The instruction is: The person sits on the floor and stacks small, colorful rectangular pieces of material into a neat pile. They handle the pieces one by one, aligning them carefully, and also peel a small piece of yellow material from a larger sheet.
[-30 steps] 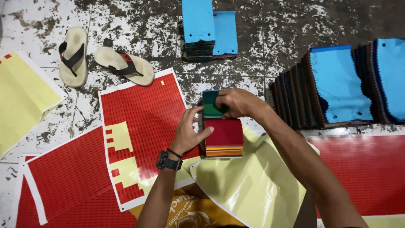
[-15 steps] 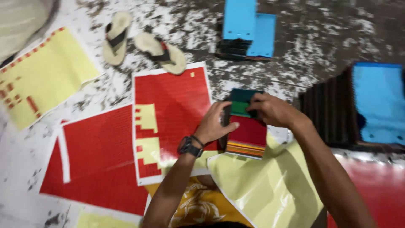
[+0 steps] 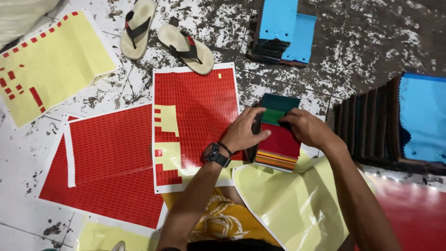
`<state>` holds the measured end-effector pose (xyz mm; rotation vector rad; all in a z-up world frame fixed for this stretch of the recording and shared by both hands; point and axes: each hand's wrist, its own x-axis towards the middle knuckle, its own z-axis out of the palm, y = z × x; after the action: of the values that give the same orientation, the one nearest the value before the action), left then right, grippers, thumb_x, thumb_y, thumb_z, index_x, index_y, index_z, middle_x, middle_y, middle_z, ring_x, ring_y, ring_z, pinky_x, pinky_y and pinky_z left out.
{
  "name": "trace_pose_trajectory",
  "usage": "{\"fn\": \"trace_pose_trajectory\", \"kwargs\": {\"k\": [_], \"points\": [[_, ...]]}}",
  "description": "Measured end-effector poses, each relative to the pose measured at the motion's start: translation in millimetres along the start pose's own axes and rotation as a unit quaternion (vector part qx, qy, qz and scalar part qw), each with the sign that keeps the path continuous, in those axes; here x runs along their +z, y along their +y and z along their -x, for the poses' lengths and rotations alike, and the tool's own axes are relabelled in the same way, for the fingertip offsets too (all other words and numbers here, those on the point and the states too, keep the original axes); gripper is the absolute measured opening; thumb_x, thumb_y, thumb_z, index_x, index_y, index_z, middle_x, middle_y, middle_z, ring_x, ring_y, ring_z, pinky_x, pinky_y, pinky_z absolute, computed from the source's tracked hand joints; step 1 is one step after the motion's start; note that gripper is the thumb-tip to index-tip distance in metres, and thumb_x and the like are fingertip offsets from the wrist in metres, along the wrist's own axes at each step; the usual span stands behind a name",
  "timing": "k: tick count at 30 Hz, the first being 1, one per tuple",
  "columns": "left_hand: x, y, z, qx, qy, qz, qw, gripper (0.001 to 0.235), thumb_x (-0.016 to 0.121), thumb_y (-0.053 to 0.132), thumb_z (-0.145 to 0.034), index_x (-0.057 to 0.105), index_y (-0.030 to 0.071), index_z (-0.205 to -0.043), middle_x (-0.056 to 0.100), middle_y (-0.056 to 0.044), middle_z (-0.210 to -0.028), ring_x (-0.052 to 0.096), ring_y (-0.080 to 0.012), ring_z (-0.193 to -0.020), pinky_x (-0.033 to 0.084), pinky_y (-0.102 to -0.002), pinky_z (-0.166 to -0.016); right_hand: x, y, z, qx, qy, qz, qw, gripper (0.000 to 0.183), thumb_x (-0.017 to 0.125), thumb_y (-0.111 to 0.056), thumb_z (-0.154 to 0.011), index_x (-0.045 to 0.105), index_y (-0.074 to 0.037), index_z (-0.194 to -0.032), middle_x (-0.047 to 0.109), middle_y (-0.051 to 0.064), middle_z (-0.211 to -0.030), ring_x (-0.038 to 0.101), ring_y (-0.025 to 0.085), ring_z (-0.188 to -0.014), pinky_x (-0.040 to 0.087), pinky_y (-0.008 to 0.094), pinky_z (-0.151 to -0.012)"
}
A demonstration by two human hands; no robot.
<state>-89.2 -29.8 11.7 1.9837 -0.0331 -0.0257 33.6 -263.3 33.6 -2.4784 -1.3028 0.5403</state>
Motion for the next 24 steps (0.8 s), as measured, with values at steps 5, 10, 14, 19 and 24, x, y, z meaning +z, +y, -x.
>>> {"fn": "trace_pose_trajectory", "kwargs": {"k": [5, 10, 14, 19, 24], "points": [[1, 1, 2, 0.004, 0.001, -0.005, 1.0, 0.07, 0.071, 0.041, -0.085, 0.047, 0.014, -0.145, 0.054, -0.017, -0.13, 0.065, -0.0415, -0.113, 0.058, -0.05, -0.083, 6, 0, 2, 0.005, 0.025, 0.003, 1.0, 0.033, 0.056, -0.003, -0.094, 0.074, -0.015, -0.119, 0.07, 0.01, -0.111, 0.069, 0.037, -0.107, 0.058, 0.045, -0.09], [-6, 3, 11, 0.042, 0.021, 0.018, 0.999, 0.066, 0.069, 0.043, -0.09, 0.049, 0.009, -0.143, 0.056, -0.022, -0.128, 0.064, -0.0462, -0.112, 0.059, -0.051, -0.085, -11, -28, 11, 0.013, 0.061, -0.031, 0.998, 0.033, 0.054, 0.006, -0.093, 0.074, -0.003, -0.118, 0.072, 0.022, -0.103, 0.07, 0.045, -0.099, 0.059, 0.051, -0.086], [-28, -4, 38, 0.107, 0.095, -0.097, 0.985, 0.054, 0.07, 0.033, -0.091, 0.057, 0.01, -0.138, 0.061, -0.017, -0.122, 0.064, -0.0427, -0.113, 0.056, -0.049, -0.089, -16, -49, 28, 0.004, 0.233, -0.044, 0.972, 0.033, 0.062, 0.004, -0.095, 0.076, -0.011, -0.121, 0.07, 0.006, -0.107, 0.071, 0.033, -0.099, 0.059, 0.041, -0.082], [-59, -15, 113, 0.084, 0.092, -0.244, 0.962, 0.045, 0.069, 0.028, -0.091, 0.064, 0.013, -0.134, 0.064, -0.012, -0.119, 0.063, -0.0347, -0.114, 0.052, -0.047, -0.093, 23, -75, 51, 0.002, 0.33, -0.102, 0.938, 0.028, 0.071, -0.001, -0.095, 0.078, -0.014, -0.118, 0.071, 0.002, -0.1, 0.071, 0.024, -0.093, 0.059, 0.036, -0.083], [-61, -26, 170, -0.002, 0.111, -0.503, 0.857, 0.062, 0.073, 0.064, -0.076, 0.071, 0.025, -0.123, 0.067, -0.005, -0.126, 0.054, -0.0354, -0.132, 0.032, -0.067, -0.113, 63, -142, 49, -0.035, 0.234, -0.249, 0.939, 0.03, 0.067, -0.001, -0.088, 0.077, -0.009, -0.115, 0.076, 0.015, -0.106, 0.073, 0.038, -0.098, 0.06, 0.048, -0.084]]}}
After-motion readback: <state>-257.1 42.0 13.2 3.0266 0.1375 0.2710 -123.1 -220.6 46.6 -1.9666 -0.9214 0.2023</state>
